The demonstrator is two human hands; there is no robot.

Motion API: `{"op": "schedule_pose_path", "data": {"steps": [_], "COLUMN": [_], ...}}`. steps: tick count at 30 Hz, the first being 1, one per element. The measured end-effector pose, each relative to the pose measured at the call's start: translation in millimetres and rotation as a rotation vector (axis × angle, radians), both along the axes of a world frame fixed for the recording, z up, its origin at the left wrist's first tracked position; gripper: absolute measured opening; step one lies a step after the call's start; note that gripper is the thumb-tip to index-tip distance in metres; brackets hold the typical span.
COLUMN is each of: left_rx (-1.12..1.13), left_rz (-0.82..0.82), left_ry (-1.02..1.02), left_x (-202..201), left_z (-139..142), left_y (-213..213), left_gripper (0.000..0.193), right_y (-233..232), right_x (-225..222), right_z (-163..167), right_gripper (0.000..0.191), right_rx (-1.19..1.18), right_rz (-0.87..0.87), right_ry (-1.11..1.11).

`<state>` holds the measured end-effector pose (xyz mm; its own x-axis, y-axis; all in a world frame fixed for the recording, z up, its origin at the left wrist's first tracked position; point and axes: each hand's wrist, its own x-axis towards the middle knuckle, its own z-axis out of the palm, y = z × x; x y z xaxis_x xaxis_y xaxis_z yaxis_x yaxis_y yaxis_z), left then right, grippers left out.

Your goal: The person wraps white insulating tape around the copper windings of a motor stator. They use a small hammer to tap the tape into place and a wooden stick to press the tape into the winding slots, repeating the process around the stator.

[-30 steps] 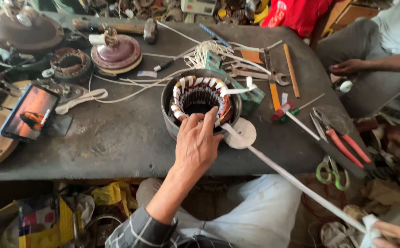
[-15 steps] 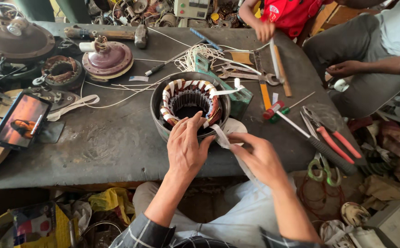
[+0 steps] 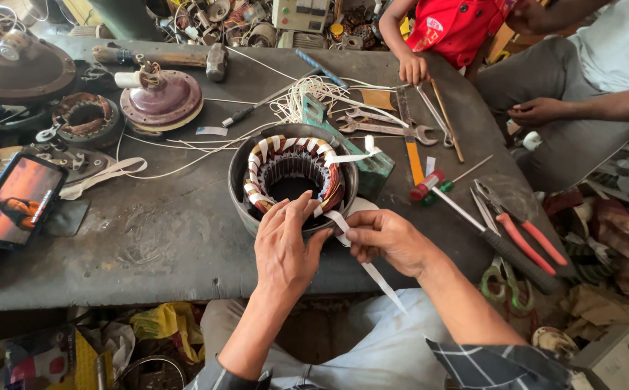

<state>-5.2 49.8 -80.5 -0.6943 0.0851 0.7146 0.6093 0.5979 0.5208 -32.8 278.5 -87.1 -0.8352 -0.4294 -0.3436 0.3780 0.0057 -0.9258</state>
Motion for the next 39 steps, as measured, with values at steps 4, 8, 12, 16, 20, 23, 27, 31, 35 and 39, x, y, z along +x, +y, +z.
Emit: {"op": "schedule_pose_path", "data": {"steps": [4,8,12,16,20,23,27,31,35,39], "left_rx": [-0.006,-0.004,0.003,0.001,0.004,0.002,0.024,0.032,0.011,0.012], "left_rz": [0.005,0.012,0.030,0.033,0.023,0.007,0.004,0.016,0.021,-0.007], "left_ry": [-0.017,-0.033,-0.025,-0.049,-0.056,-0.050,-0.067,-0.063,-0.081,-0.061], "left_x": [-2,-6,-12,-14,-21,-29,-31,-28,-23,-21], "left_z": [1,1,0,-1,-1,-2,-4,-6,-5,-3], "left_y": [2,5,10,11,9,5,5,4,3,1], "left_gripper": [0.061,0.061,0.060,0.060,0.059,0.057,0.056,0.058,0.061,0.061], "right_y": [9,19,24,29,31,30,20,-3,-30,-56], "right_x": [-11,-14,-13,-13,-19,-27,-35,-41,-53,-56], "right_z": [0,1,4,9,9,9,15,33,56,73], "right_gripper": [0.028,0.029,0.030,0.031,0.031,0.030,0.026,0.021,0.019,0.017], "right_rx": [-0.070,-0.080,0.062,0.149,0.151,0.227,0.129,0.253,0.278,0.590], "right_rz": [0.016,-0.053,-0.044,-0.039,-0.059,-0.045,-0.009,-0.083,-0.053,-0.022], "right_ry": [0.021,0.125,0.200,0.243,0.190,0.199,0.376,0.691,0.937,0.987]}}
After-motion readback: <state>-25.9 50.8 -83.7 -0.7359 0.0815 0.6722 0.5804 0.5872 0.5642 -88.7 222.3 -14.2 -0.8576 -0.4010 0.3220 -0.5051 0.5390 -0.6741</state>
